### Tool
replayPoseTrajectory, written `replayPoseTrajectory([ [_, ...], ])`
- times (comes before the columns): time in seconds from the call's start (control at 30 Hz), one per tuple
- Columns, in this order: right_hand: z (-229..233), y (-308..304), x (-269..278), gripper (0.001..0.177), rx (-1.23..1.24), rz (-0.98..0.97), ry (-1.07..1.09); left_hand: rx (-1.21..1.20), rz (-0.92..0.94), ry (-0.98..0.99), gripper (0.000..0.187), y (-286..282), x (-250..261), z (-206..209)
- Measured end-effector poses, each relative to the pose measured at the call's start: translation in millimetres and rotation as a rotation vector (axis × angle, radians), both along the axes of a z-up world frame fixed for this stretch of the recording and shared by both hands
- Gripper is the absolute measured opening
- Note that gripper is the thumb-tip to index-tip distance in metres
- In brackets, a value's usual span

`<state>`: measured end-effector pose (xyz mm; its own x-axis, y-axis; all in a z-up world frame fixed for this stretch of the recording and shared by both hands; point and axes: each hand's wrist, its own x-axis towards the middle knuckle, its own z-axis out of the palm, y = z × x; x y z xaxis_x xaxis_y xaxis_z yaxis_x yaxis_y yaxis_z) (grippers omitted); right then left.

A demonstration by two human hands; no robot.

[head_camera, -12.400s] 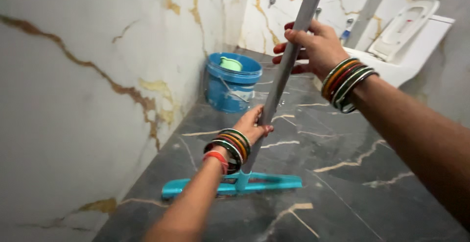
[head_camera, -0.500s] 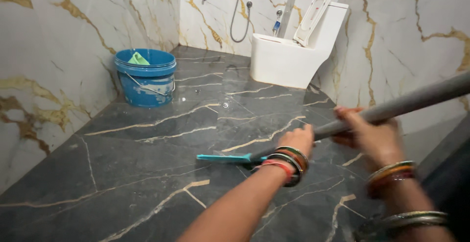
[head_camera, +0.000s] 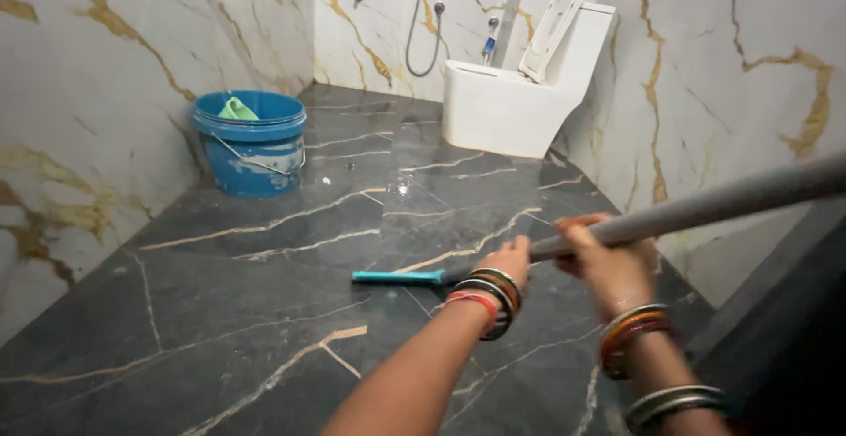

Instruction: The person assembles a floor squeegee by sliding the wiper head onto the metal pole, then uses a small green bucket to pour water onto the floor and continues to adjust the wiper head on the pole.

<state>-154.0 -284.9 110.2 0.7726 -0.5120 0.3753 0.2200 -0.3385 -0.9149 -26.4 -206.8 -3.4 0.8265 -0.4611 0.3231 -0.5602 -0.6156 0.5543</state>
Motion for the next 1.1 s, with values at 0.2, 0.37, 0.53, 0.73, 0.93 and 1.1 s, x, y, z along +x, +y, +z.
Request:
replayPoseTrajectory([
  [0.2, -33, 23, 21, 0.021, 0.032, -0.013, 0.07, -0.008, 0.072, 0.129, 0.054, 18, 13, -9],
  [0.37, 32, -22, -11, 0.026, -0.009, -0.028, 0.055, -0.109, 0.039, -0.123, 0.024, -29, -20, 29],
  [0.53, 87, -32, -53, 0.027, -0.1, -0.145, 0.137, -0.081, -0.12, -0.188, 0.019, -57, -59, 64],
  [0.73, 57, -26, -37, 0.025, -0.005, -0.125, 0.082, -0.099, -0.139, -0.196, 0.022, -52, -39, 42],
  [0.93, 0, 2, 12, 0.021, 0.061, -0.174, 0.075, -0.204, -0.154, -0.144, 0.041, -36, 14, -3],
  [1.1, 20, 9, 5, 0.021, -0.002, -0.134, 0.008, -0.194, -0.157, -0.051, 0.051, -24, 2, 16],
])
